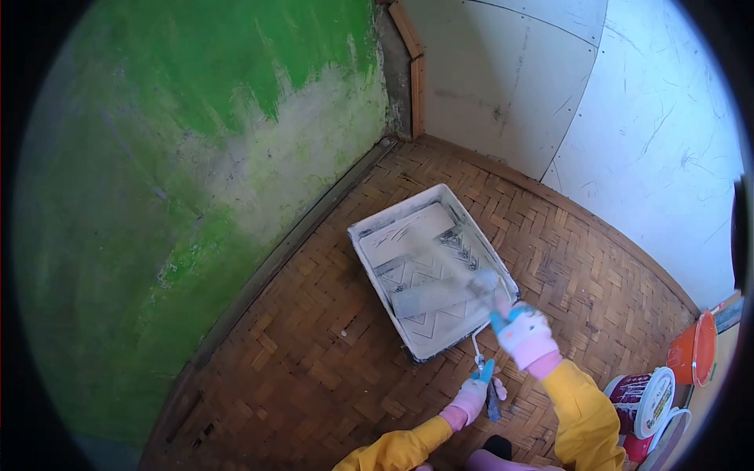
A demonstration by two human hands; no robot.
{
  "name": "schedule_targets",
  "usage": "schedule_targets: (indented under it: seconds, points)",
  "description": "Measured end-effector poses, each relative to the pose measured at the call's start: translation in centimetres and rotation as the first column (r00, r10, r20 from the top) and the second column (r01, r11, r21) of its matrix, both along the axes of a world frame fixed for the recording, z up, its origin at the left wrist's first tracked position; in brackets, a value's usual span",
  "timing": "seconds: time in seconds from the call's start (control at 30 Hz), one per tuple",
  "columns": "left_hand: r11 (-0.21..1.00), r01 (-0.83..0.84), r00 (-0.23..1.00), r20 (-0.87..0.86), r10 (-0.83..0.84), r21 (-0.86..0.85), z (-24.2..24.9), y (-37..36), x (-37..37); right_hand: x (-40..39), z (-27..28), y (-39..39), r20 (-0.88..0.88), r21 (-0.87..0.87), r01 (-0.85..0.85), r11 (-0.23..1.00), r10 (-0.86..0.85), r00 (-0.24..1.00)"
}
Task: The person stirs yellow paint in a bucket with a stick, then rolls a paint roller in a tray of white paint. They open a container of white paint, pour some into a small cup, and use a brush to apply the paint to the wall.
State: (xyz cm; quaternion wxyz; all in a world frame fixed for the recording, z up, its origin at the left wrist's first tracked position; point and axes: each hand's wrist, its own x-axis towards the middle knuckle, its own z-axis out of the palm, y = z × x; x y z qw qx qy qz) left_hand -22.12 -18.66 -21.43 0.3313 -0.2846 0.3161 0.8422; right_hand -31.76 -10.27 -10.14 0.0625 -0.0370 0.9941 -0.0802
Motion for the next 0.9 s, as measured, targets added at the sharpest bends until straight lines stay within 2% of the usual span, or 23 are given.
schedule_targets:
  seconds: [0.03, 0.07, 0.1, 0.17, 0.2, 0.23, 0.3, 0.37, 0.43, 0.5, 0.67, 0.9]
  points:
    - [1.0, -0.014, 1.0, -0.025, 0.014, 0.013, -1.1, 0.3, 0.2, 0.1, -0.1, -0.8, 0.0, 0.067, -0.139, 0.988, 0.139, 0.99]
    - [0.999, -0.027, 0.999, -0.044, 0.028, 0.029, -1.2, 0.3, 0.3, 0.5, 0.2, -0.9, 0.032, -0.103, -0.169, 0.98, 0.174, 0.984]
    - [0.999, -0.028, 0.999, -0.034, 0.029, 0.03, -1.3, 0.2, 0.2, 0.4, 0.4, -0.8, 0.042, -0.103, -0.169, 0.98, 0.174, 0.984]
    - [0.998, 0.037, 0.999, -0.012, -0.038, -0.053, 0.9, -0.3, -0.7, -0.5, 0.8, -0.3, -0.005, -0.018, -0.129, 0.992, 0.129, 0.992]
    - [0.997, -0.021, 1.0, -0.021, 0.02, -0.076, 1.6, 0.0, -0.8, -1.1, 1.0, -0.1, -0.083, -0.042, -0.055, 0.998, 0.052, 0.995]
    - [0.997, -0.022, 1.0, -0.015, 0.021, -0.07, 2.3, 0.2, -1.0, -1.2, 0.7, 0.5, -0.077, -0.036, -0.057, 0.998, 0.054, 0.996]
    - [0.967, -0.135, 0.99, -0.057, 0.125, -0.216, 3.5, 0.3, -2.4, -1.7, 0.1, 1.9, -0.054, -0.105, 0.101, 0.989, -0.107, 0.993]
    - [0.964, -0.171, 0.985, -0.049, 0.164, -0.201, 4.2, 0.1, -4.5, -1.3, 0.1, 2.5, -0.051, -0.162, 0.135, 0.977, -0.145, 0.988]
    - [0.959, -0.213, 0.977, -0.045, 0.209, -0.189, 4.4, -0.2, -6.5, -1.0, 0.0, 3.0, -0.105, -0.294, 0.11, 0.949, -0.146, 0.984]
    - [0.951, -0.269, 0.961, -0.108, 0.255, -0.152, 3.7, -0.6, -8.4, -1.0, 0.5, 3.1, -0.082, -0.33, 0.132, 0.935, -0.167, 0.983]
    - [0.927, -0.371, 0.928, -0.037, 0.369, -0.05, 4.1, -1.4, -12.1, -1.2, 1.1, 3.1, -0.104, -0.451, 0.142, 0.881, -0.209, 0.972]
    - [0.941, -0.334, 0.942, -0.054, 0.332, -0.046, 3.9, -3.4, -13.1, -0.4, -1.3, 3.7, -0.091, -0.575, 0.138, 0.806, -0.231, 0.969]
